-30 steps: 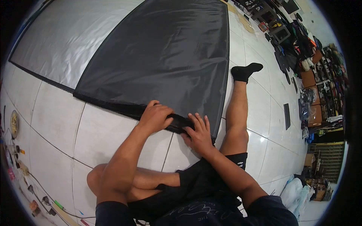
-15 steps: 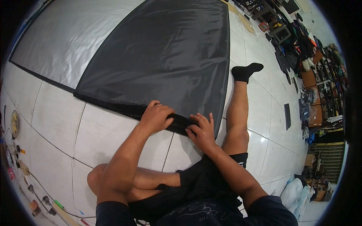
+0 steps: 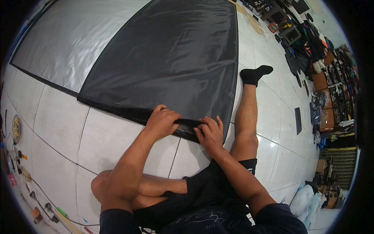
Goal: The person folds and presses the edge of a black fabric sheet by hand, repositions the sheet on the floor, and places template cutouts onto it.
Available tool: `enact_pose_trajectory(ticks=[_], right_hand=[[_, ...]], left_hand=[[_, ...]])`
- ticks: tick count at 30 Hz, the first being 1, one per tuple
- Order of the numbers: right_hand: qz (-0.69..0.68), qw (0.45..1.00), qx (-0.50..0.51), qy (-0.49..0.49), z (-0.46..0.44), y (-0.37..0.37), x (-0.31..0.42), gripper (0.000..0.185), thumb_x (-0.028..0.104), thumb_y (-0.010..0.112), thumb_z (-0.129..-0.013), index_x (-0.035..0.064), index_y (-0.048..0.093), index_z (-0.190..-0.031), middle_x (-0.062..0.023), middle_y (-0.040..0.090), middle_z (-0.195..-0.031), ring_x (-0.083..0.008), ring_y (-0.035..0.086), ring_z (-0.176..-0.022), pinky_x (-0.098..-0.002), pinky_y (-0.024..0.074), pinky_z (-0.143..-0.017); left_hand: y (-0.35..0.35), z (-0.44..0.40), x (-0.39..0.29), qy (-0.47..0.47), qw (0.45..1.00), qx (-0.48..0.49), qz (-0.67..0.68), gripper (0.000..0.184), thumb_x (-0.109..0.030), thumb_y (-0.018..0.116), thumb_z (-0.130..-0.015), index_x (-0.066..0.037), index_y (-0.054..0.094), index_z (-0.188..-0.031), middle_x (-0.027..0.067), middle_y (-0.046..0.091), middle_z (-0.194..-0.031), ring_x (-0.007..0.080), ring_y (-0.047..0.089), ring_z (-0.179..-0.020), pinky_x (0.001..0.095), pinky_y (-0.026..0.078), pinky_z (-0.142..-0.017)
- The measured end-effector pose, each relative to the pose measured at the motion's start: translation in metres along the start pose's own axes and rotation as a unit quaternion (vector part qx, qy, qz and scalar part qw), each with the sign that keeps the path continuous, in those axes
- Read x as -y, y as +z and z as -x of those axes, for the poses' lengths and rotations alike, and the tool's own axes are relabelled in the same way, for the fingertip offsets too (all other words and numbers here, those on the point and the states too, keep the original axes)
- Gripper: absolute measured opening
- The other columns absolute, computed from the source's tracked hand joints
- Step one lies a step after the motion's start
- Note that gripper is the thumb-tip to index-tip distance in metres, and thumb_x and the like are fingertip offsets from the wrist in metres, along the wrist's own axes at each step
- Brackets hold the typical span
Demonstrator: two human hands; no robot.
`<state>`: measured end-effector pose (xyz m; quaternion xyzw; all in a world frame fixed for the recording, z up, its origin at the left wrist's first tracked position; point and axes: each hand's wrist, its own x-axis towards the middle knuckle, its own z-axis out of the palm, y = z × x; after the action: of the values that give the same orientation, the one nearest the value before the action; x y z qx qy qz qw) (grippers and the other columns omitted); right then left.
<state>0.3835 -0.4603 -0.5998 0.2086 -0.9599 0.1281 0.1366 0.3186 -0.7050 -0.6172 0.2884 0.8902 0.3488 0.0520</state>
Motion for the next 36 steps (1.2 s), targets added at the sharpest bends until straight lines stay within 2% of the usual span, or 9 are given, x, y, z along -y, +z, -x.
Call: enact_pose_trajectory(ticks=[5,7,10,17,23,25,31,36], right_hand=[[-0.049,0.998,0.047,-0.009,0.01,-0.006,0.01,0.023,0.016,0.082,-0.081,0.0104,0.07,-0.1,-0.0111,0.063,-0.13,-0.0309,0.055,-0.133,-0.061,0.0268,-0.119],[-0.006,0.998,0.066,-0.017,0.009,-0.007,0.018,0.019,0.018,0.082,-0.081,0.0113,0.073,-0.096,-0.012,0.06,-0.137,-0.0341,0.048,-0.139,-0.0617,0.024,-0.121],[0.032,0.995,0.092,-0.025,0.013,0.0,0.011,0.013,0.019,0.08,-0.083,0.0104,0.075,-0.091,-0.0131,0.059,-0.14,-0.0358,0.043,-0.143,-0.0638,0.0204,-0.122],[-0.019,0.994,0.102,0.032,0.0,-0.009,0.008,0.011,0.021,0.081,-0.083,0.0105,0.077,-0.085,-0.0097,0.062,-0.138,-0.0333,0.047,-0.14,-0.0677,0.0179,-0.121],[-0.018,0.996,0.085,0.008,0.001,-0.012,0.0,0.011,0.019,0.083,-0.081,0.011,0.079,-0.088,-0.0074,0.063,-0.135,-0.0301,0.05,-0.138,-0.0674,0.0183,-0.121],[0.014,0.997,0.073,-0.036,0.002,-0.01,-0.004,0.014,0.018,0.083,-0.081,0.0118,0.078,-0.091,-0.0068,0.064,-0.133,-0.0293,0.051,-0.137,-0.0671,0.0188,-0.121],[0.006,0.999,-0.001,-0.039,0.002,-0.002,-0.008,0.015,0.013,0.084,-0.076,0.0112,0.073,-0.086,-0.006,0.065,-0.127,-0.0286,0.056,-0.132,-0.0649,0.0243,-0.12],[0.005,0.999,-0.009,-0.037,-0.003,-0.004,-0.006,0.014,0.013,0.082,-0.079,0.01,0.072,-0.088,-0.0063,0.066,-0.125,-0.029,0.057,-0.13,-0.0646,0.0253,-0.119]], left_hand=[[0.005,0.0,0.003,0.011,1.0,-0.018,-0.006,0.019,-0.017,0.074,-0.083,-0.009,0.075,-0.1,0.0082,0.075,-0.097,0.0257,0.069,-0.102,0.0445,0.039,-0.111],[0.005,0.0,0.003,0.014,0.999,-0.028,-0.006,0.019,-0.017,0.074,-0.083,-0.009,0.075,-0.1,0.0079,0.074,-0.096,0.0254,0.069,-0.102,0.0449,0.039,-0.111],[0.005,0.002,0.002,0.013,0.999,-0.034,-0.01,0.019,-0.017,0.073,-0.083,-0.009,0.074,-0.1,0.0077,0.074,-0.096,0.025,0.069,-0.102,0.0453,0.039,-0.111],[0.002,0.0,-0.001,0.002,1.0,-0.021,0.0,0.02,-0.016,0.072,-0.083,-0.008,0.075,-0.101,0.0078,0.075,-0.096,0.0248,0.069,-0.102,0.0458,0.038,-0.111],[0.002,0.001,-0.001,0.008,1.0,-0.024,0.001,0.021,-0.016,0.072,-0.083,-0.009,0.075,-0.102,0.008,0.075,-0.098,0.0251,0.069,-0.103,0.0457,0.038,-0.111],[0.0,0.0,-0.003,-0.014,1.0,0.002,-0.013,0.021,-0.016,0.073,-0.084,-0.008,0.075,-0.103,0.008,0.075,-0.099,0.0251,0.069,-0.103,0.0453,0.038,-0.111],[-0.001,0.001,-0.001,0.006,1.0,-0.008,-0.002,0.023,-0.019,0.075,-0.083,-0.008,0.075,-0.104,0.0077,0.075,-0.101,0.0254,0.069,-0.104,0.0444,0.039,-0.11],[-0.008,0.001,-0.005,0.006,1.0,0.012,0.011,0.026,-0.022,0.077,-0.082,-0.009,0.076,-0.104,0.0076,0.075,-0.101,0.0251,0.069,-0.104,0.0444,0.039,-0.11]])
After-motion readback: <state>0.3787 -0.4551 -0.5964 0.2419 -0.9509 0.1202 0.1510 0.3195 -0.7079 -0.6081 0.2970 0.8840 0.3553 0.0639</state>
